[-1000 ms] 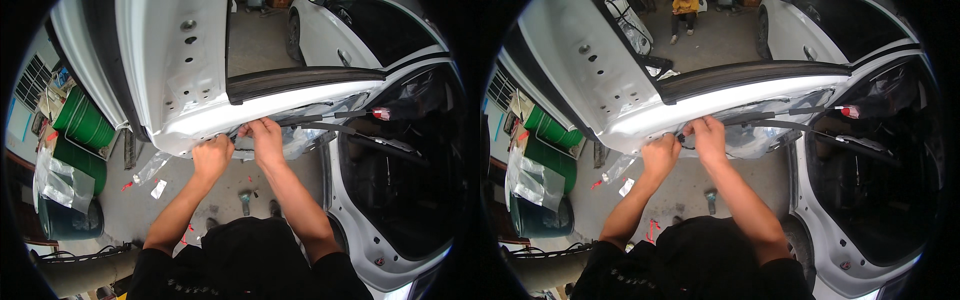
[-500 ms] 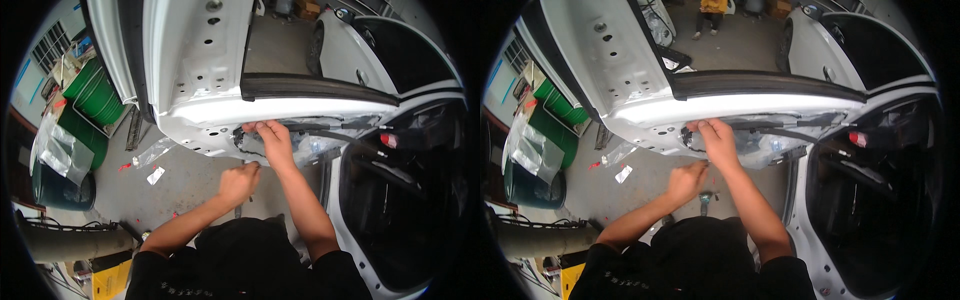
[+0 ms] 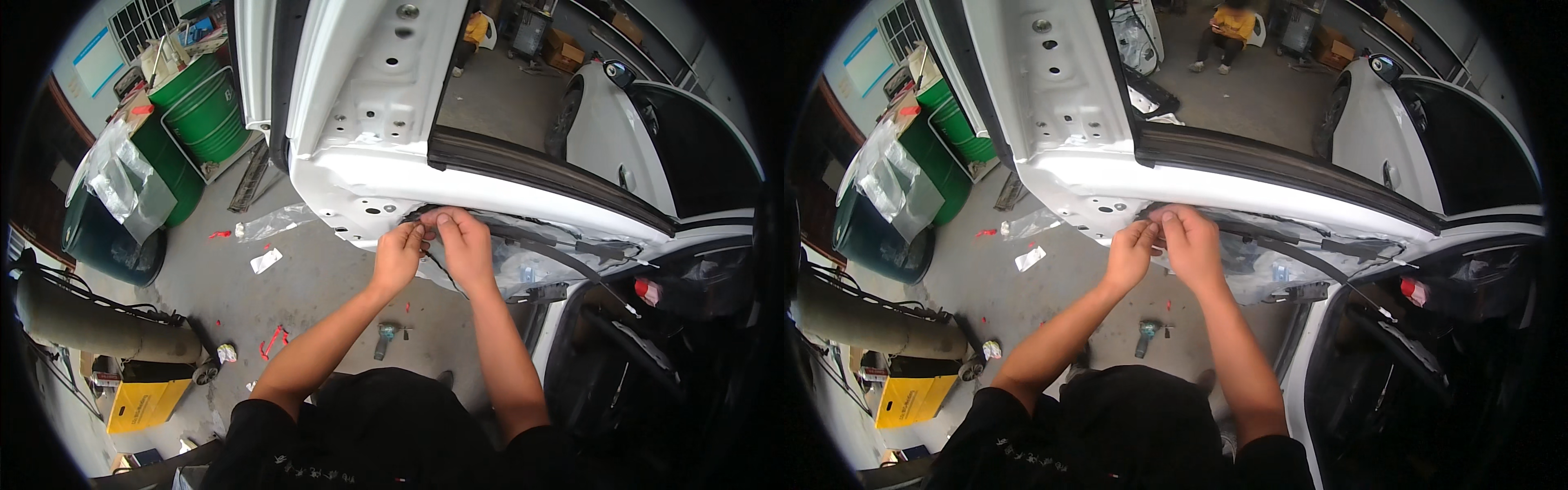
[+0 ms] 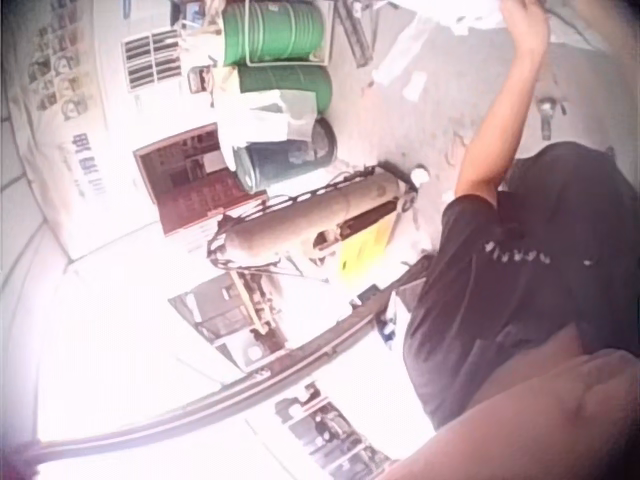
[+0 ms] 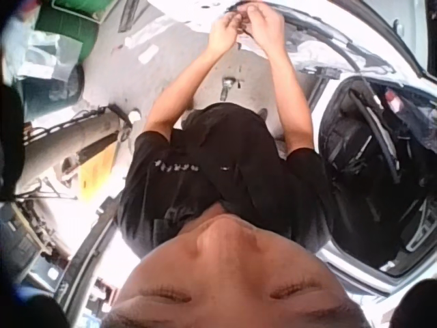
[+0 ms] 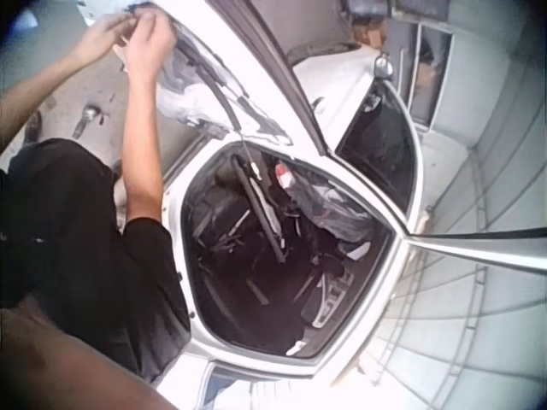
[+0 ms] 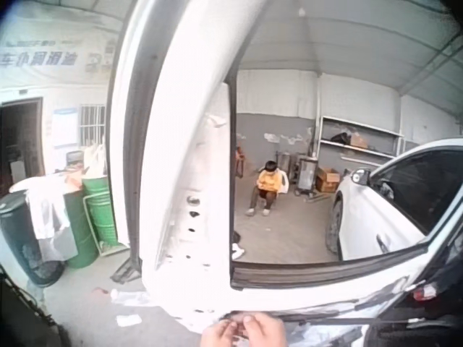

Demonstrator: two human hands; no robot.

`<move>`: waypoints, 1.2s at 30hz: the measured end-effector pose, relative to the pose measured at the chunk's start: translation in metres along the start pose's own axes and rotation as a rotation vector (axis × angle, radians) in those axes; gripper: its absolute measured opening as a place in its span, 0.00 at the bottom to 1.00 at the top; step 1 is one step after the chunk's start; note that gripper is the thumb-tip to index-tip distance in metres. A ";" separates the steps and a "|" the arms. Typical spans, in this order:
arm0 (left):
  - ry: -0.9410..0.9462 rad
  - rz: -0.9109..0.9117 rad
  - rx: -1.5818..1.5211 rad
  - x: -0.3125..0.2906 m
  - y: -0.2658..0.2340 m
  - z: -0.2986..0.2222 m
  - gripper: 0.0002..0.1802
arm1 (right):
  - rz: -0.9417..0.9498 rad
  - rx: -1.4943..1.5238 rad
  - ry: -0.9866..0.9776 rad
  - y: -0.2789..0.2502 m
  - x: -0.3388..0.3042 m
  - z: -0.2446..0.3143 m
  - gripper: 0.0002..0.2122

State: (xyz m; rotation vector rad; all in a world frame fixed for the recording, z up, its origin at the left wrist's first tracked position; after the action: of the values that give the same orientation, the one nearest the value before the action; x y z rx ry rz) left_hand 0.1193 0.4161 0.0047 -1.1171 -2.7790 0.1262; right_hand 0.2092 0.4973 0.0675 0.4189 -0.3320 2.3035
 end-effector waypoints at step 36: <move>0.212 -0.079 0.562 -0.008 -0.027 0.011 0.11 | -0.036 -0.703 -0.154 0.046 -0.057 -0.155 0.04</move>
State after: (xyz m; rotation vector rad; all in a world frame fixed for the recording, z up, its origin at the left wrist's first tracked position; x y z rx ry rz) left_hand 0.1049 0.3903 -0.0031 -0.8172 -2.3665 0.6853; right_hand 0.1830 0.4849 -0.1010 0.2350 -1.1476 1.9573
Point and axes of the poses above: each hand's wrist, its own x-axis towards the middle knuckle, its own y-axis out of the palm, z = x × y, the point moved 1 cm from there along x, towards the middle knuckle, and after that the axes turned 9 degrees about x, right-handed, at the moved point
